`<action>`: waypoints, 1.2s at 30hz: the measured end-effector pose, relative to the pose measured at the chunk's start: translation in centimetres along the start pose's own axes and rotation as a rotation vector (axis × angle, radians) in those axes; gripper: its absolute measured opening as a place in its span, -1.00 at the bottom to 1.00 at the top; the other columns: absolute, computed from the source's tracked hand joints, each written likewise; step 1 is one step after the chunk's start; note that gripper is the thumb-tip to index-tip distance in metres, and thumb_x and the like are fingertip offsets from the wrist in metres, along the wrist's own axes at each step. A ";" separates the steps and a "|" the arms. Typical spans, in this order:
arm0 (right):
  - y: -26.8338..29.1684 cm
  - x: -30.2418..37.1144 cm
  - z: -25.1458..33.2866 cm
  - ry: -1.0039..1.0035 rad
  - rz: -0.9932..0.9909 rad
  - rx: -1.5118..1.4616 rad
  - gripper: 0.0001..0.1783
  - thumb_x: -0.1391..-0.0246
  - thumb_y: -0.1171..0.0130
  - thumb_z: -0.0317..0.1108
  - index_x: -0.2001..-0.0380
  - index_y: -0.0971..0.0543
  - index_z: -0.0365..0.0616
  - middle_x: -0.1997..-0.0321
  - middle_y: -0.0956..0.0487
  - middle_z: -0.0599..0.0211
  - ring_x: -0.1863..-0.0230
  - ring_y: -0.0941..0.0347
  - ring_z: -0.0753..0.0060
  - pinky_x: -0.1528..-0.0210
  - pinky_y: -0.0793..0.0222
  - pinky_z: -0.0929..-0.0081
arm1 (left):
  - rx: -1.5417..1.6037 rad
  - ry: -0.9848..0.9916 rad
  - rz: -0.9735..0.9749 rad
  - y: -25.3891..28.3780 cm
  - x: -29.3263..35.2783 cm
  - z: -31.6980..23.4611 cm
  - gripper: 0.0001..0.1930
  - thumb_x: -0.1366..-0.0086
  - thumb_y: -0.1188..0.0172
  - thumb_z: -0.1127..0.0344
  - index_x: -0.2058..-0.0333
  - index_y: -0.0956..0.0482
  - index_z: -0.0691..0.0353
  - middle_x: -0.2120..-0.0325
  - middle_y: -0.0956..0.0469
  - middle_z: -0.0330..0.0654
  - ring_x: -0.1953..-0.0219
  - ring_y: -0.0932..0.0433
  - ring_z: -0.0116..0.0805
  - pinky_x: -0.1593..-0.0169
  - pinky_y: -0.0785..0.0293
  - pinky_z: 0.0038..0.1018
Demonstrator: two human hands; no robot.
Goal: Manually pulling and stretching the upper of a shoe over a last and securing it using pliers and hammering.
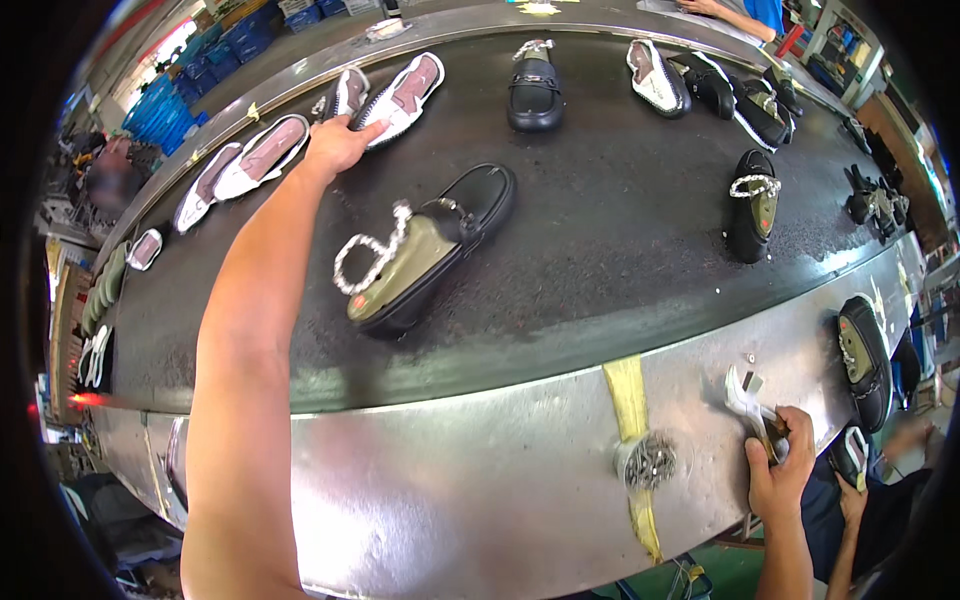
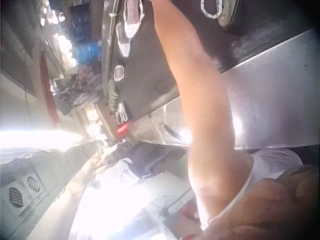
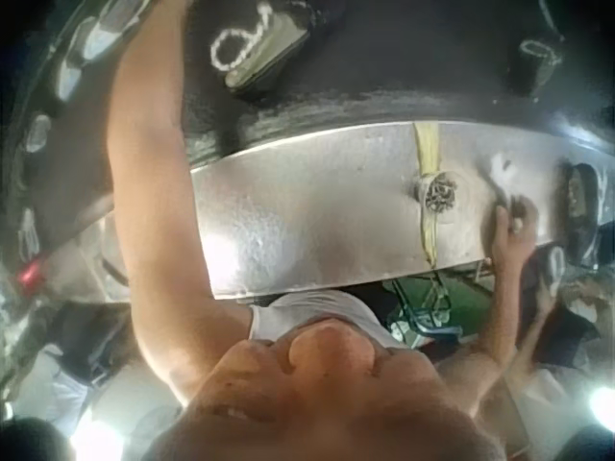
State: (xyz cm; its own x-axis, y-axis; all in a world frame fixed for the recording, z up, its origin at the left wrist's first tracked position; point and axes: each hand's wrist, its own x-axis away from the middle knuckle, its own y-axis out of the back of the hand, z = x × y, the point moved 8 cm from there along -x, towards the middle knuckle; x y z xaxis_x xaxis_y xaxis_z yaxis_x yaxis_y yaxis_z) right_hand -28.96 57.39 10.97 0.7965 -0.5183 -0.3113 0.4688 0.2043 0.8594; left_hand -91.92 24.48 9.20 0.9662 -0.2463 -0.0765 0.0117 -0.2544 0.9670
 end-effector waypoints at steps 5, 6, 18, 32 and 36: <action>0.0 0.3 0.3 -0.010 -0.024 -0.112 -0.51 -0.04 -0.29 -0.21 0.04 -0.46 -0.30 0.16 -0.49 0.08 0.19 -0.44 0.18 0.05 -0.37 0.32 | 0.013 -0.047 0.060 4.2 9.8 3.5 -0.04 -0.05 -0.22 -0.49 -0.07 -0.56 0.37 -0.09 -0.49 0.26 -0.15 -0.48 0.14 -0.20 -0.41 -0.19; 0.0 0.2 0.5 -0.004 -0.038 -0.101 -0.52 -0.05 -0.28 -0.21 0.04 -0.47 -0.29 0.16 -0.50 0.08 0.17 -0.45 0.17 0.04 -0.38 0.31 | 0.090 -0.062 0.116 5.4 12.9 4.5 -0.12 -0.05 -0.26 -0.45 0.08 -0.62 0.42 0.06 -0.56 0.31 -0.03 -0.57 0.12 -0.12 -0.46 -0.17; -0.2 1.3 1.2 0.187 -0.120 0.010 -0.50 -0.18 -0.23 -0.15 -0.05 -0.48 -0.29 0.03 -0.53 -0.05 -0.02 -0.46 -0.14 -0.08 -0.35 0.12 | 0.156 -0.023 -0.074 20.5 53.3 16.3 -0.38 -0.03 -0.47 -0.16 0.27 -0.64 0.40 0.14 -0.48 0.25 0.10 -0.54 0.12 0.02 -0.46 -0.18; -8.1 38.7 12.6 -0.741 0.981 -1.221 -0.65 -0.41 0.04 -0.16 0.12 -0.49 -0.30 0.37 -0.52 0.29 0.43 -0.46 0.49 0.37 -0.48 0.49 | 0.046 0.061 0.429 14.0 47.8 9.3 -0.22 -0.24 -0.25 -0.05 -0.24 -0.33 0.47 -0.22 -0.37 0.28 -0.28 -0.38 0.09 -0.30 -0.29 -0.28; -5.3 41.5 13.7 -0.621 1.093 -1.181 -0.71 -0.30 -0.12 -0.31 0.04 -0.46 -0.29 0.35 -0.52 0.33 0.38 -0.45 0.50 0.27 -0.44 0.50 | 0.124 -0.051 0.381 12.3 46.0 10.3 -0.20 -0.17 -0.32 -0.03 -0.24 -0.35 0.44 -0.13 -0.49 0.21 -0.19 -0.48 0.02 -0.21 -0.40 -0.29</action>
State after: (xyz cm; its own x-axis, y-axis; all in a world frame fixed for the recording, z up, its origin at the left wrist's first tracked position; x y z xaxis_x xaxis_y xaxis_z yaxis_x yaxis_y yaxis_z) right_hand -3.56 23.44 -0.96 0.7904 0.1053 0.6035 0.0848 0.9568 -0.2781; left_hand -49.99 0.40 15.12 0.8814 -0.3897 0.2669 -0.3789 -0.2459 0.8922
